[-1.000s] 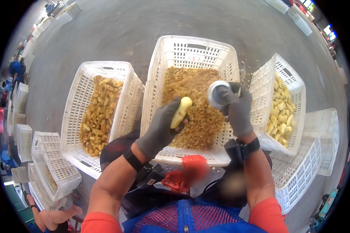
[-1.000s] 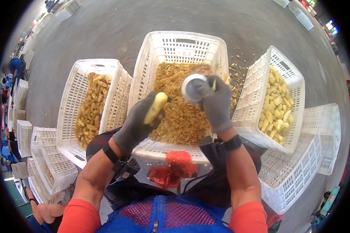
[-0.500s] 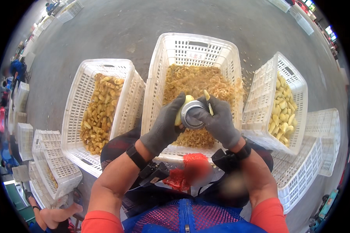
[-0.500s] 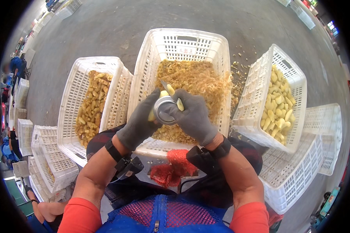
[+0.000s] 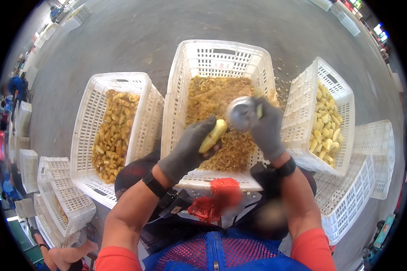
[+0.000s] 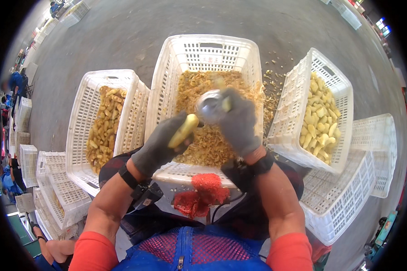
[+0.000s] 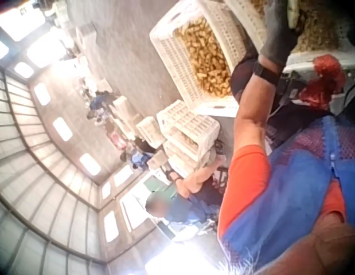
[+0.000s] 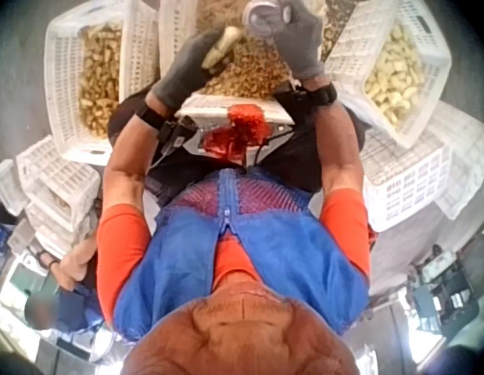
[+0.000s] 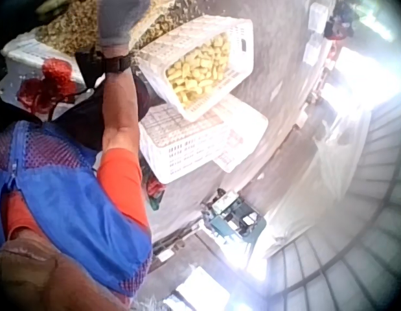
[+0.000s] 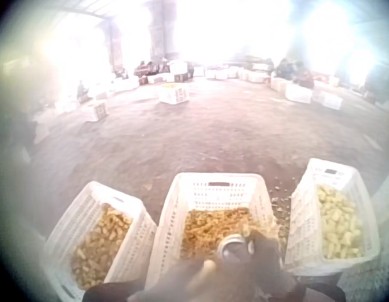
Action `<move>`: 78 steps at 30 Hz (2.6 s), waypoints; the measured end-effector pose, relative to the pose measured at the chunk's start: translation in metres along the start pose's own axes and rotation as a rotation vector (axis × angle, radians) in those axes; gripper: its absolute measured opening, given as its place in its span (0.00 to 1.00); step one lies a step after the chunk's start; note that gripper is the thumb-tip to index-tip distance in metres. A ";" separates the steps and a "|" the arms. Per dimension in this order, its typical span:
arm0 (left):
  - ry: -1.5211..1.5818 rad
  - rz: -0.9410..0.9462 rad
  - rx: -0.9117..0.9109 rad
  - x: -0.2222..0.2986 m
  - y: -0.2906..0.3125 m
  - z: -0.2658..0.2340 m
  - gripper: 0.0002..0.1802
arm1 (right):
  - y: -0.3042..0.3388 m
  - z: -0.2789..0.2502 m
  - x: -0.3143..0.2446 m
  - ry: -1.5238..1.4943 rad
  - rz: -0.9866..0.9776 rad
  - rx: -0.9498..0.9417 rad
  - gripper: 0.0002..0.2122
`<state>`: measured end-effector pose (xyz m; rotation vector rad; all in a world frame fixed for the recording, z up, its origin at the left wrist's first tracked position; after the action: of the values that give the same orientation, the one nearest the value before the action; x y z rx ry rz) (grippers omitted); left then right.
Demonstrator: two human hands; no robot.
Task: The person is peeling mangoes using a handheld peeler tool, dropping the skins into a plastic crate and placing the peeled fruit into a separate crate.
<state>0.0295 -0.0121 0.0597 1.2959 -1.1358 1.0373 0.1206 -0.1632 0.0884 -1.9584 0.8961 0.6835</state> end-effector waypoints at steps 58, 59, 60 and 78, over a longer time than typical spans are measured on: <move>0.484 -0.285 -0.178 -0.011 0.004 0.006 0.19 | -0.005 -0.015 0.019 -0.229 0.357 0.079 0.06; 0.311 -0.185 -0.124 -0.008 0.004 0.004 0.20 | -0.001 -0.011 0.008 -0.278 0.368 0.047 0.06; 0.136 -0.095 -0.055 -0.005 0.005 0.002 0.22 | 0.003 -0.006 -0.002 -0.327 0.379 0.014 0.06; 0.603 -0.431 -0.155 -0.008 0.001 0.014 0.27 | 0.002 -0.011 0.010 -0.265 0.329 0.040 0.06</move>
<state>0.0267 -0.0252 0.0516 0.9484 -0.4428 0.9026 0.1261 -0.1767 0.0851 -1.6504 1.0653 1.0779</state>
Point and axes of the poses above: each hand's wrist, its own y-axis away from the middle knuckle, its own z-axis out of the palm, x = y × z, the point moved 4 cm from there along -y, towards the middle knuckle, and after that the axes turned 7 degrees about -z, right-handed, at the moved point
